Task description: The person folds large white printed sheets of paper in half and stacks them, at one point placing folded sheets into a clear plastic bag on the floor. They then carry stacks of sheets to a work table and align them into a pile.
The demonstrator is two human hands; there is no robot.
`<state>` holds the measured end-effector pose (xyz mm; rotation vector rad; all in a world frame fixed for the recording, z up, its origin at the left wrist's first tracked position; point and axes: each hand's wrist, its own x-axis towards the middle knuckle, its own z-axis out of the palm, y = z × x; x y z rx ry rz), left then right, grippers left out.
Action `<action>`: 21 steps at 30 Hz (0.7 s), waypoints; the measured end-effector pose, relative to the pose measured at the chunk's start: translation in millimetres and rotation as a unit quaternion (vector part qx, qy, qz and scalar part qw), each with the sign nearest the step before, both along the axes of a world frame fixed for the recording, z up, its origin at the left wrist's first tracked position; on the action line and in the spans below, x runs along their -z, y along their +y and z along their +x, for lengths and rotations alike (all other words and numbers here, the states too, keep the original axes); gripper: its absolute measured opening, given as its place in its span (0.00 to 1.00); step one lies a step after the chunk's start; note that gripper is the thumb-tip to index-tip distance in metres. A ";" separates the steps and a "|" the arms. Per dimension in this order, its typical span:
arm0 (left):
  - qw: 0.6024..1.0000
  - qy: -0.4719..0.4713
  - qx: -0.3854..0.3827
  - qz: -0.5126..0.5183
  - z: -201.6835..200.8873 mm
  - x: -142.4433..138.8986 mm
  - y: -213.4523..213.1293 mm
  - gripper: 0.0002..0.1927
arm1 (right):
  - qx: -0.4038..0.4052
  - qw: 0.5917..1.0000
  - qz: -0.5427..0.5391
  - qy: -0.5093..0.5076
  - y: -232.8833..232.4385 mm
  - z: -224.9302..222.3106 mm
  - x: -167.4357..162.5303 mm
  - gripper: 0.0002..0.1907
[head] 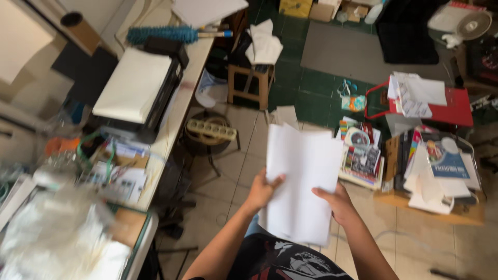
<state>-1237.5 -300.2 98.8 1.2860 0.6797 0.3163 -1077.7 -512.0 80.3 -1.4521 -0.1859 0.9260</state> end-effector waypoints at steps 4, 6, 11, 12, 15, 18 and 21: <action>0.996 -0.025 0.088 -0.021 74.6 -6.1 76.7 0.23 | 0.062 0.995 0.012 0.078 40.0 93.9 6.1 0.25; 0.995 -0.022 0.098 -0.006 122.2 -8.4 118.8 0.22 | 0.081 0.996 0.012 0.046 68.6 141.5 6.7 0.25; 0.992 -0.008 0.125 0.015 222.6 12.2 167.6 0.26 | 0.063 0.994 -0.072 -0.045 141.3 216.4 14.3 0.24; 0.991 -0.019 0.121 0.055 241.4 15.9 178.1 0.25 | 0.074 0.990 -0.097 -0.072 151.8 230.0 11.2 0.24; 0.986 -0.065 0.112 0.106 279.0 26.8 205.4 0.22 | 0.098 0.991 -0.085 -0.038 175.7 270.2 3.1 0.27; 0.983 0.019 0.118 0.140 306.6 39.5 223.8 0.22 | 0.089 0.988 -0.110 0.059 198.9 305.8 15.0 0.28; 0.983 0.045 0.103 0.148 336.6 63.1 243.9 0.19 | 0.022 0.991 -0.131 0.030 223.9 354.3 43.1 0.27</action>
